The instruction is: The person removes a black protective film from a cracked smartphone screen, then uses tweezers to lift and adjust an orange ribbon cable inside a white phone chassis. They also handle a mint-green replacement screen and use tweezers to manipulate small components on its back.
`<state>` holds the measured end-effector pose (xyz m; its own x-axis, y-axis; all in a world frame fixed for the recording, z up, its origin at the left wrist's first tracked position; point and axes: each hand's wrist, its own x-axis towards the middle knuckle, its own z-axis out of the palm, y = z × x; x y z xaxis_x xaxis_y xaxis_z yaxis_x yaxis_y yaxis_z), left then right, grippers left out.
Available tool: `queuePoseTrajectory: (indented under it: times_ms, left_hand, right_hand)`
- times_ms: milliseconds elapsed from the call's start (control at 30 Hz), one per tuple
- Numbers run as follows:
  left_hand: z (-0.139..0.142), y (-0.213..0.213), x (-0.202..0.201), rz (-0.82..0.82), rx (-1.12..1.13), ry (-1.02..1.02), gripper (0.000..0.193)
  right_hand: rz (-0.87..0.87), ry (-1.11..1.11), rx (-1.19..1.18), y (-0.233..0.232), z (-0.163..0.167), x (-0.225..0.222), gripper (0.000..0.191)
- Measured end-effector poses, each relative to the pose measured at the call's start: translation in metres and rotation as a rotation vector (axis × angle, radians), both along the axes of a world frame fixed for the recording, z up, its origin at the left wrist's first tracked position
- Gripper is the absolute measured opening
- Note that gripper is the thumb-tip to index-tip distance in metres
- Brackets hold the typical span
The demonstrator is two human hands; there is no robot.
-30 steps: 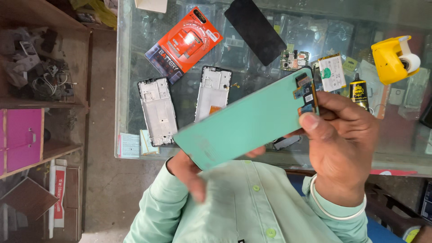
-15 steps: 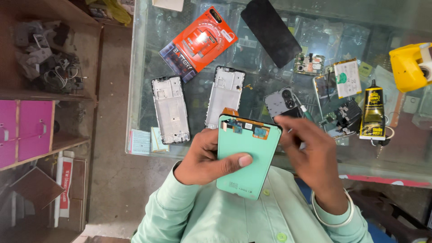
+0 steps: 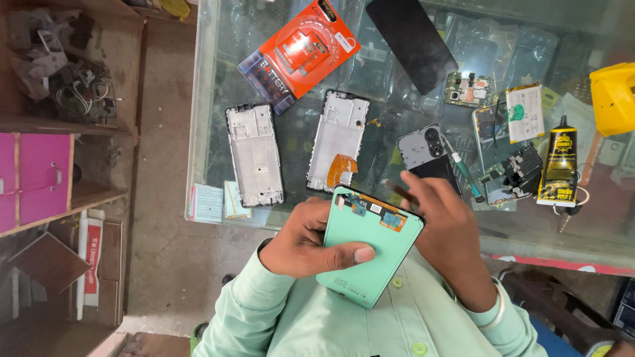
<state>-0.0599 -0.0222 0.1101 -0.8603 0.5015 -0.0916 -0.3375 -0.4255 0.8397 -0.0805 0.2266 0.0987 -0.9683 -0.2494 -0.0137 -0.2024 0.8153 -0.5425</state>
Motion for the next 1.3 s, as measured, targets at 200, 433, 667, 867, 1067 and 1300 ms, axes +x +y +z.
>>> queuePoseTrajectory:
  times_ms: [200, 433, 667, 867, 1067, 1300]
  left_hand:
    - [-0.001, 0.003, -0.001, -0.001, 0.036, -0.042, 0.033]
    - [0.002, 0.008, -0.009, 0.015, -0.095, 0.164, 0.032]
    - [0.003, 0.011, -0.005, -0.008, -0.086, 0.111, 0.034]
    - [0.002, 0.012, -0.003, -0.017, -0.098, 0.104, 0.033]
    - [0.004, 0.014, -0.004, 0.011, -0.125, 0.146, 0.031]
    - [0.004, 0.015, -0.004, 0.003, -0.135, 0.115, 0.032]
  right_hand:
    - [-0.216, -0.061, -0.857, 0.017, 0.048, 0.002, 0.022]
    - [-0.261, 0.075, -1.269, 0.017, 0.071, 0.007, 0.026]
    - [-0.198, 0.024, -1.142, 0.027, 0.061, 0.020, 0.024]
    - [-0.236, -0.009, -1.318, 0.027, 0.065, 0.010, 0.021]
    - [-0.410, -0.188, -1.720, 0.036, 0.063, 0.007, 0.025]
    - [-0.194, -0.071, -1.343, 0.041, 0.056, 0.015, 0.020]
